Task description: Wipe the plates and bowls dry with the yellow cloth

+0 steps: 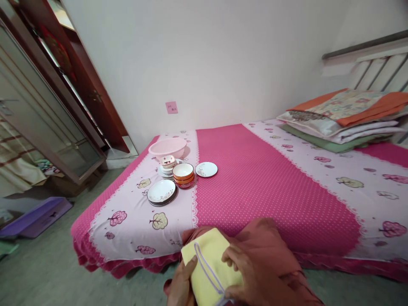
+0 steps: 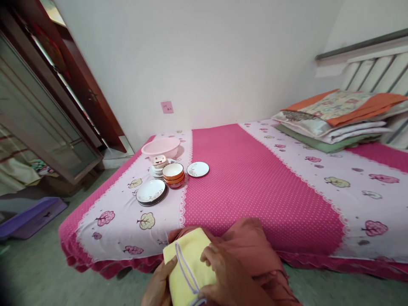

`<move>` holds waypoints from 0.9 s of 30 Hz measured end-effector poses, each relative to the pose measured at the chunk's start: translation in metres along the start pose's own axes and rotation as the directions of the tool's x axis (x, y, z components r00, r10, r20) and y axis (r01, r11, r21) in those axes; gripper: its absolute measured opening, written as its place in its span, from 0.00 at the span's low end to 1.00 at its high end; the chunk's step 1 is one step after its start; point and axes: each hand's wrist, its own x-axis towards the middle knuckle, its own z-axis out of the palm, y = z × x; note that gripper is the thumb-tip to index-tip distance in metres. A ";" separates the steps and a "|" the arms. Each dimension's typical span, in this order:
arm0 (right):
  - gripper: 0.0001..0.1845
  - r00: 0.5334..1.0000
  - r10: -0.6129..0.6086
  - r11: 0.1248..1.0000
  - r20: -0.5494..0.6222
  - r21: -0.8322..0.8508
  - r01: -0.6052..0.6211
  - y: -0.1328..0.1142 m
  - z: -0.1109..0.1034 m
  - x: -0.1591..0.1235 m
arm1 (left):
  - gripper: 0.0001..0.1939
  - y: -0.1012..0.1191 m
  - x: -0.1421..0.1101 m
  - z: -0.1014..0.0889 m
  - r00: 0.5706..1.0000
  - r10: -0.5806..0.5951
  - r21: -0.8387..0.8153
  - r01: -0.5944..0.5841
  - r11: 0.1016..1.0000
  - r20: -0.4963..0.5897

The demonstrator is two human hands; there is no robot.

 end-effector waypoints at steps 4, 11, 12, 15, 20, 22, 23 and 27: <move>0.21 0.996 -0.075 0.997 -0.050 -0.028 0.074 -0.001 0.012 -0.004 | 0.36 -0.003 -0.006 0.008 0.998 0.063 0.012 -0.063 0.998 0.005; 0.18 0.988 -0.075 0.985 0.138 0.165 0.052 0.006 -0.002 -0.005 | 0.43 -0.010 -0.010 0.008 0.984 0.158 0.087 -0.165 0.982 0.082; 0.18 0.986 -0.083 0.984 0.143 0.171 0.058 0.005 -0.005 -0.005 | 0.44 -0.011 -0.009 0.007 0.982 0.172 0.098 -0.179 0.979 0.078; 0.14 0.991 -0.064 0.980 0.119 0.194 0.040 0.000 -0.013 -0.002 | 0.43 -0.013 -0.004 0.001 0.979 0.191 0.121 -0.198 0.973 0.069; 0.21 0.998 -0.058 0.948 -0.027 0.312 0.064 -0.018 -0.016 0.007 | 0.38 -0.014 0.006 -0.009 0.980 0.189 0.190 -0.198 0.962 0.062; 0.21 0.995 -0.093 0.938 0.018 0.337 0.082 -0.022 -0.008 0.007 | 0.37 -0.014 0.009 -0.012 0.981 0.184 0.209 -0.192 0.959 0.055; 0.21 0.990 -0.117 0.936 0.075 0.341 0.085 -0.023 -0.002 0.007 | 0.37 -0.014 0.011 -0.013 0.980 0.193 0.219 -0.198 0.955 0.043; 0.20 0.950 -0.157 0.944 0.271 0.325 0.063 -0.022 0.018 0.008 | 0.33 -0.015 0.015 -0.016 0.975 0.220 0.225 -0.214 0.951 -0.006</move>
